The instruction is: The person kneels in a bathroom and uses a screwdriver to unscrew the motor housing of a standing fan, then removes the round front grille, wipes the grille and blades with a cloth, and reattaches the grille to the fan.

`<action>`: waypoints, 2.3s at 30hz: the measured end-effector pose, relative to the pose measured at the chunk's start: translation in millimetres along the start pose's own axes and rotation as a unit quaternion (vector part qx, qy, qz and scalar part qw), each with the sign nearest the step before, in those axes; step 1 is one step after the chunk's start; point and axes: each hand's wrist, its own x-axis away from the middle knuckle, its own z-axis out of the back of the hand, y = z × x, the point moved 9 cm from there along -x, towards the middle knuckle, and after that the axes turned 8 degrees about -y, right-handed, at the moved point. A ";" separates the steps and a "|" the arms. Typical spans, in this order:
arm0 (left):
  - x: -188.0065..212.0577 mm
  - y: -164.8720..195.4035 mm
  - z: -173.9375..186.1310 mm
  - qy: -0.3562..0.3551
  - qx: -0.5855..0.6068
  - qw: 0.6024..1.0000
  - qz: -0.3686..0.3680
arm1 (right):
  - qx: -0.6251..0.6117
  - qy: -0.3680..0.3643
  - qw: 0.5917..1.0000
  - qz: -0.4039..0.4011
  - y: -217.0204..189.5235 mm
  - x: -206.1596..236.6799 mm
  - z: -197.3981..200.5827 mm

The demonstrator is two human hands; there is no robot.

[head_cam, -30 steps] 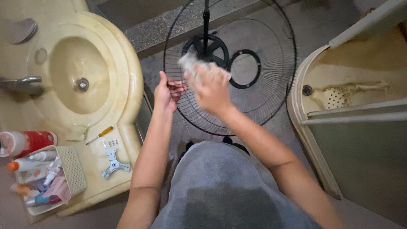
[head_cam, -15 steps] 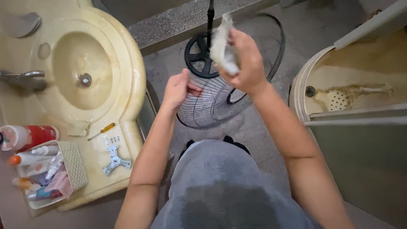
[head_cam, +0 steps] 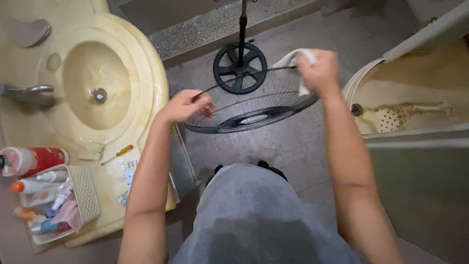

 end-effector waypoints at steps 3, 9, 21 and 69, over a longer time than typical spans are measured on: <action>-0.4 -32.0 17.4 0.045 0.092 0.994 -0.029 | 0.004 0.076 0.997 0.032 7.7 -3.1 17.4; -15.4 -73.7 21.0 0.152 0.192 0.969 0.037 | 0.001 0.224 0.965 0.135 2.4 5.6 34.6; -36.7 -11.4 -20.1 0.188 0.171 0.965 0.062 | 0.176 0.166 0.969 0.053 7.5 -26.8 -22.4; -14.7 -144.3 18.2 0.318 0.493 0.809 -0.031 | 0.209 -0.105 0.823 0.517 -136.4 129.4 -157.5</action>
